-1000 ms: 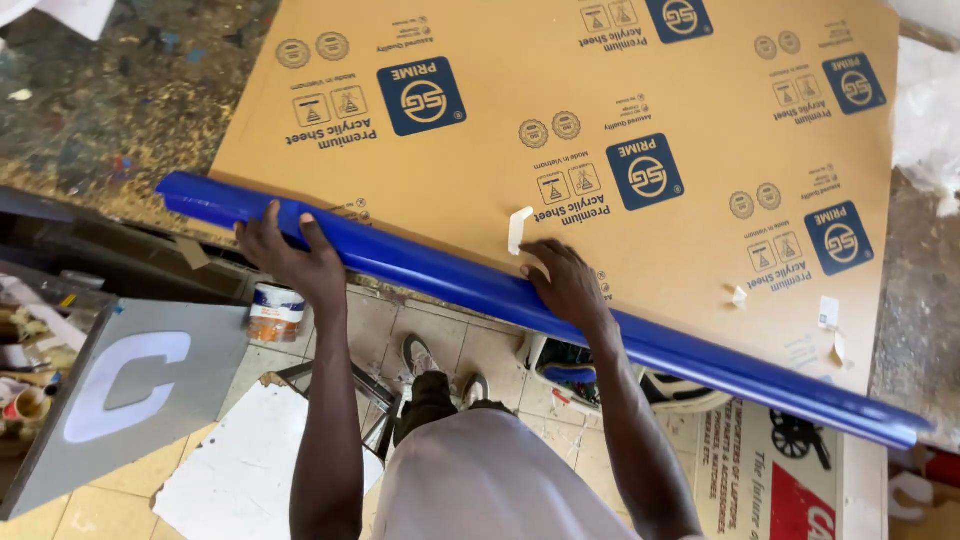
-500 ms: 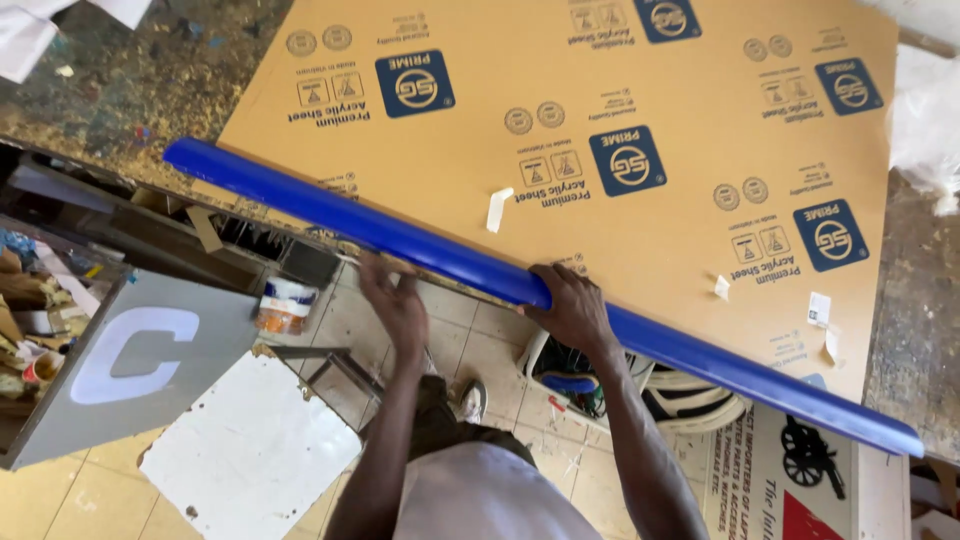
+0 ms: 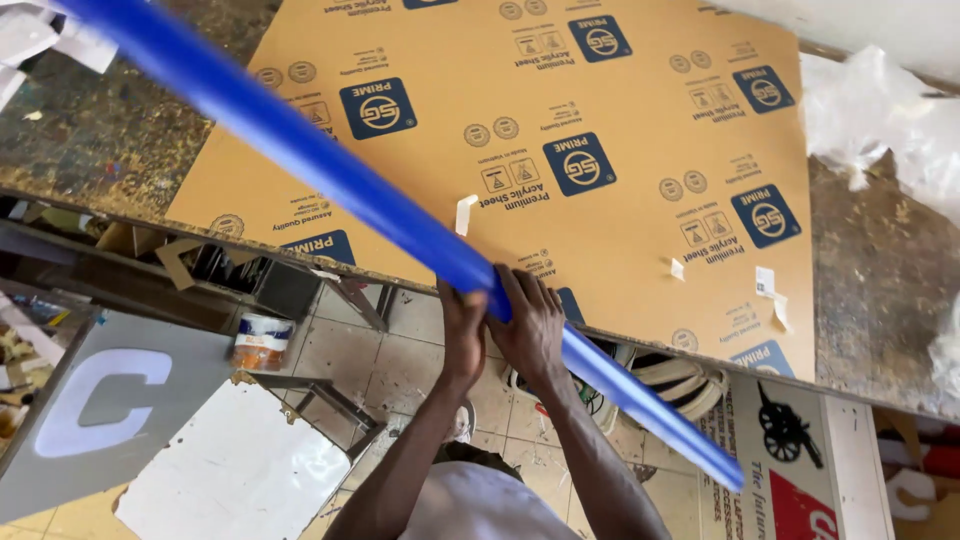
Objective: The person is preparing and applying a blue vinyl sheet onto a large acrylic board by unrolling it, smoothing it by hand, and trimming it with a utility knife.
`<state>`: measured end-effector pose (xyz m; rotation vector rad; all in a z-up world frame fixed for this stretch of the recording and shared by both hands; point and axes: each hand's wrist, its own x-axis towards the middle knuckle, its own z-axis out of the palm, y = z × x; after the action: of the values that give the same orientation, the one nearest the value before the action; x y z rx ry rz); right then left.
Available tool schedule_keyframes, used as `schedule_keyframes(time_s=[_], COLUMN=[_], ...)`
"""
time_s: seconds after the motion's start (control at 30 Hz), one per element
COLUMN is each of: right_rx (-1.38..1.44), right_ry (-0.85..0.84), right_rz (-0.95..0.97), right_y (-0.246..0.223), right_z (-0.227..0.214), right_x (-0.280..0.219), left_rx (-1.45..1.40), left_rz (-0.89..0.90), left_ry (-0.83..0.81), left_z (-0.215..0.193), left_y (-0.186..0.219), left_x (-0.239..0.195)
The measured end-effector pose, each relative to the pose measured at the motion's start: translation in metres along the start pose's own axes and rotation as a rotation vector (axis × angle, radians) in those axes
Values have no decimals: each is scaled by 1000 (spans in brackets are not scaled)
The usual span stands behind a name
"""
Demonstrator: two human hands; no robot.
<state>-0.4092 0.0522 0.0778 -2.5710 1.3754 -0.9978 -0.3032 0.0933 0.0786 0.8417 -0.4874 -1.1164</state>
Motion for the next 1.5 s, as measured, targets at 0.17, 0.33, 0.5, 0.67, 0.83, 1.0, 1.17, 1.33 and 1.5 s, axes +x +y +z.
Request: schedule_keyframes(time_s=[0.17,0.33,0.5,0.67,0.83,1.0,1.17,1.33,1.5], right_rx=[117,923,1269,1273,1279,1707,2221,2439,2329], right_ry=[-26,-242,-315,5,356,429,518,673,391], right_rz=[53,317,557,748,926,929,777,731,398], right_y=[-22,-6,31,29,17,74,124,188,194], right_z=[2,-30,-5,-21,-39,-16,-35,0,14], right_x=[22,28,6,16,27,-23,-42,-58,-63], left_rx=[142,105,-77,292,715,963,1024,1287,1489], left_rz=[-36,-58,-169,-71,51,112,89,229,451], left_ry=[44,-76,-385,-537,-602,-638,-779,-864,-882], left_z=[-6,-40,46,104,108,124,171,198,213], left_y=[16,-13,52,78,36,2,18,22,39], left_x=[67,157,129,124,110,93,81,98,154])
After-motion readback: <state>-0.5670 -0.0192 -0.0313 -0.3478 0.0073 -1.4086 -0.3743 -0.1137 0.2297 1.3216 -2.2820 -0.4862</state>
